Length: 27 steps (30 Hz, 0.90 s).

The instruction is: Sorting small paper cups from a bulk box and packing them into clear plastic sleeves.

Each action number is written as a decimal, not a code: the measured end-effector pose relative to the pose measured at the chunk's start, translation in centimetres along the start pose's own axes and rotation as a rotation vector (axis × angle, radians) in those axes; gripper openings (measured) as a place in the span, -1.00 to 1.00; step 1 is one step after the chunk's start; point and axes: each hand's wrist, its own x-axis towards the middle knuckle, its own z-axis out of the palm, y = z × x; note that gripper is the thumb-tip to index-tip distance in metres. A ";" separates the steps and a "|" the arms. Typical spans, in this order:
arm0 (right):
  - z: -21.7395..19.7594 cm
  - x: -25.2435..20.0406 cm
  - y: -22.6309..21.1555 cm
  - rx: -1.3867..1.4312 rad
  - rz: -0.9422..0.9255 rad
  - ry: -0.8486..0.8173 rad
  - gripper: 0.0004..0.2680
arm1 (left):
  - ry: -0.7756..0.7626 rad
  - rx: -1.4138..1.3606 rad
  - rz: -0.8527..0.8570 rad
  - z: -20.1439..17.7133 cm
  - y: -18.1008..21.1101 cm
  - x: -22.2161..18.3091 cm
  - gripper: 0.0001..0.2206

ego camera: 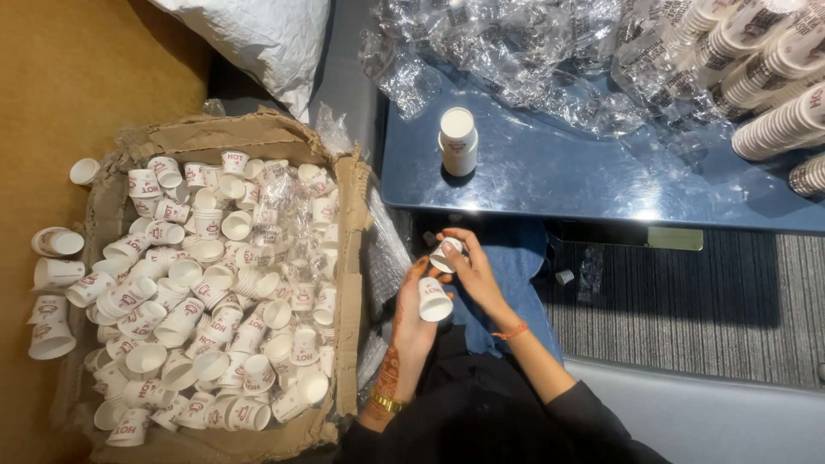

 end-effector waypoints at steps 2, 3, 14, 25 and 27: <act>0.0 -0.2 1.0 -0.050 -0.043 0.020 -0.74 | 0.029 -0.128 -0.004 -0.5 0.5 0.0 -0.59; -0.1 -0.2 1.2 -0.179 -0.058 0.051 -0.75 | 0.053 -0.196 -0.007 -0.4 1.1 0.0 -0.63; 0.5 -2.1 1.0 -0.838 -0.465 -0.016 -0.73 | -0.187 -0.419 0.392 8.1 8.0 -0.4 -0.75; -0.7 -2.1 1.9 -0.691 -0.311 -0.019 -0.68 | -0.198 -0.047 0.736 13.0 8.5 -1.7 -0.66; -0.9 -1.8 0.9 -0.531 -0.227 0.055 -0.73 | -0.157 0.053 0.762 12.4 8.3 -1.9 -0.65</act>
